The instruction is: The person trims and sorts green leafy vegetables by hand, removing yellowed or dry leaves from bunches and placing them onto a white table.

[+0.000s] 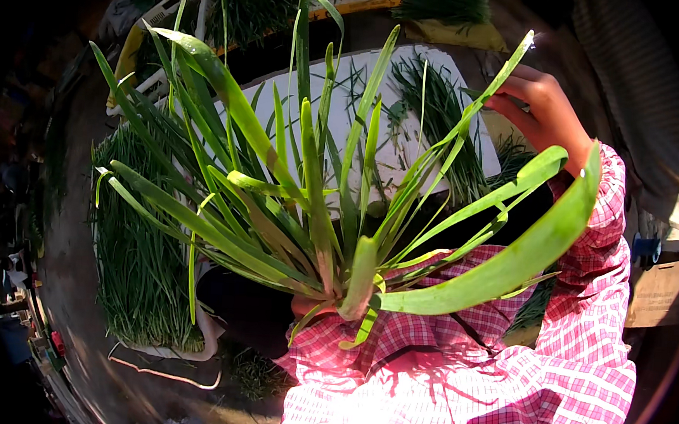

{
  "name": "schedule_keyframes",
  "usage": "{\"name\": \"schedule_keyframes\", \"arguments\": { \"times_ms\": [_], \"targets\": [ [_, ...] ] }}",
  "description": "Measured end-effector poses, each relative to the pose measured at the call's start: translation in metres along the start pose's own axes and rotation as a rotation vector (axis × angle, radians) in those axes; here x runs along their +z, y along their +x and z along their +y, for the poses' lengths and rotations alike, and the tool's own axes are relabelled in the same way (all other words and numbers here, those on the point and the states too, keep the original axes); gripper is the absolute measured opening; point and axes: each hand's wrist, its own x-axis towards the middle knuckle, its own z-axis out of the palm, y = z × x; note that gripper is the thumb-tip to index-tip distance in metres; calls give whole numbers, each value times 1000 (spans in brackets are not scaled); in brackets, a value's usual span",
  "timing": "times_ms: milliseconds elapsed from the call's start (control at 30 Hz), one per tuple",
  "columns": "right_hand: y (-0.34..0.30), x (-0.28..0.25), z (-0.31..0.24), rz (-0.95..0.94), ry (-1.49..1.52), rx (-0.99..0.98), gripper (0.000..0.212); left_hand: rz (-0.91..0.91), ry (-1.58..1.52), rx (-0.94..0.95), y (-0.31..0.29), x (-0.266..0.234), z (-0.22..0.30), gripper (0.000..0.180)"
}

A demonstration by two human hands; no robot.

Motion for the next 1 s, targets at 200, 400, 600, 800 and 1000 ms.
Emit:
{"name": "schedule_keyframes", "arguments": {
  "times_ms": [200, 400, 600, 800, 1000],
  "targets": [
    [44, -39, -35, 68, 134, -304, 14, -50, -25, 7, 11, 4, -1, 33],
    [91, -26, -53, -384, 605, -103, 16, -88, -22, -3, 17, 9, 3, 32],
    [119, 10, -58, -1018, 997, -128, 23, -78, -32, -4, 14, 7, 1, 32],
    [95, 33, -54, -894, 758, -329, 17, -126, -26, -6, 20, 14, 11, 32],
    [92, 37, -52, -918, 692, -351, 17, -138, -21, -19, 22, 15, 10, 32]
  ]
}}
